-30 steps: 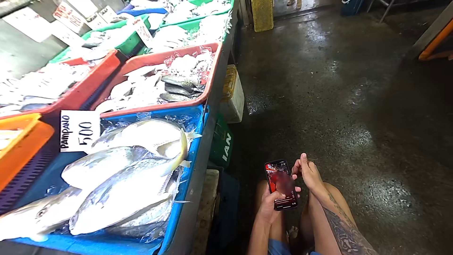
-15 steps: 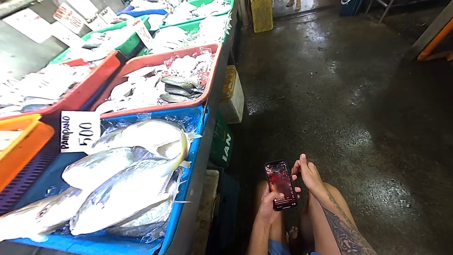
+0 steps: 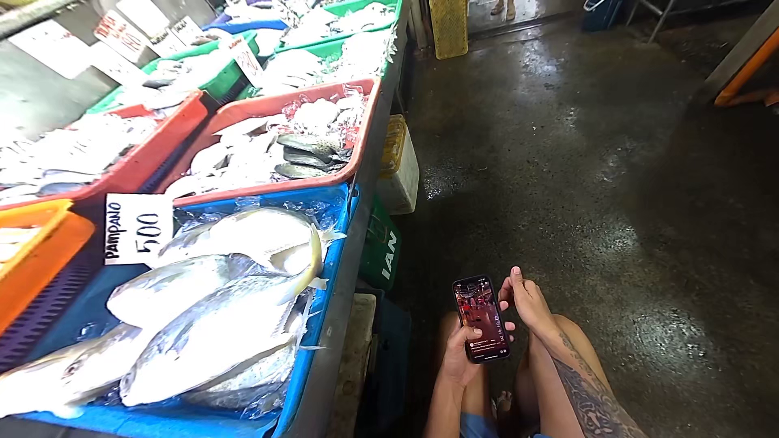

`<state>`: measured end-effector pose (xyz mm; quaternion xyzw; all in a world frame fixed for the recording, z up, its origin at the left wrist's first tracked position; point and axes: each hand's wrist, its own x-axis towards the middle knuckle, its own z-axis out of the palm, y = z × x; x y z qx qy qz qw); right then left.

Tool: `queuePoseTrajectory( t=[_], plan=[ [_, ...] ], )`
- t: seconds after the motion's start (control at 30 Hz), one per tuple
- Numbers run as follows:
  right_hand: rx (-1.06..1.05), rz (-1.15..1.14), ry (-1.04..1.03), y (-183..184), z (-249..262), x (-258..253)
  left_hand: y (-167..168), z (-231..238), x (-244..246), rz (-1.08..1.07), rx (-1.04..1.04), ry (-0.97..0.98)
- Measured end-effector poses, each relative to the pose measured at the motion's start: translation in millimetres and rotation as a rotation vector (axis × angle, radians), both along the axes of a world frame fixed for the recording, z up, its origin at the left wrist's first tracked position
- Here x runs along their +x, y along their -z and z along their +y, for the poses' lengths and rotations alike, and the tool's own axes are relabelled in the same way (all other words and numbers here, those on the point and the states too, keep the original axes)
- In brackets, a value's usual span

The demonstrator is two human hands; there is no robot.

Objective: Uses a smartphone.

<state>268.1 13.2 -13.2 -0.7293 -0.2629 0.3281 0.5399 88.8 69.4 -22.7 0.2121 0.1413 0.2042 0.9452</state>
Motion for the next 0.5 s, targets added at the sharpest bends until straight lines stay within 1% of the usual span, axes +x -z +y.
queuePoseTrajectory(
  t=[0.17, 0.5],
  plan=[
    [0.008, -0.015, -0.011, 1.7, -0.7, -0.3, 2.5, 1.3, -0.3, -0.047, -0.028, 0.021],
    [-0.055, -0.001, 0.057, -2.5, -0.8, 0.3, 5.2, 1.2, -1.2, -0.011, -0.049, -0.011]
  ],
)
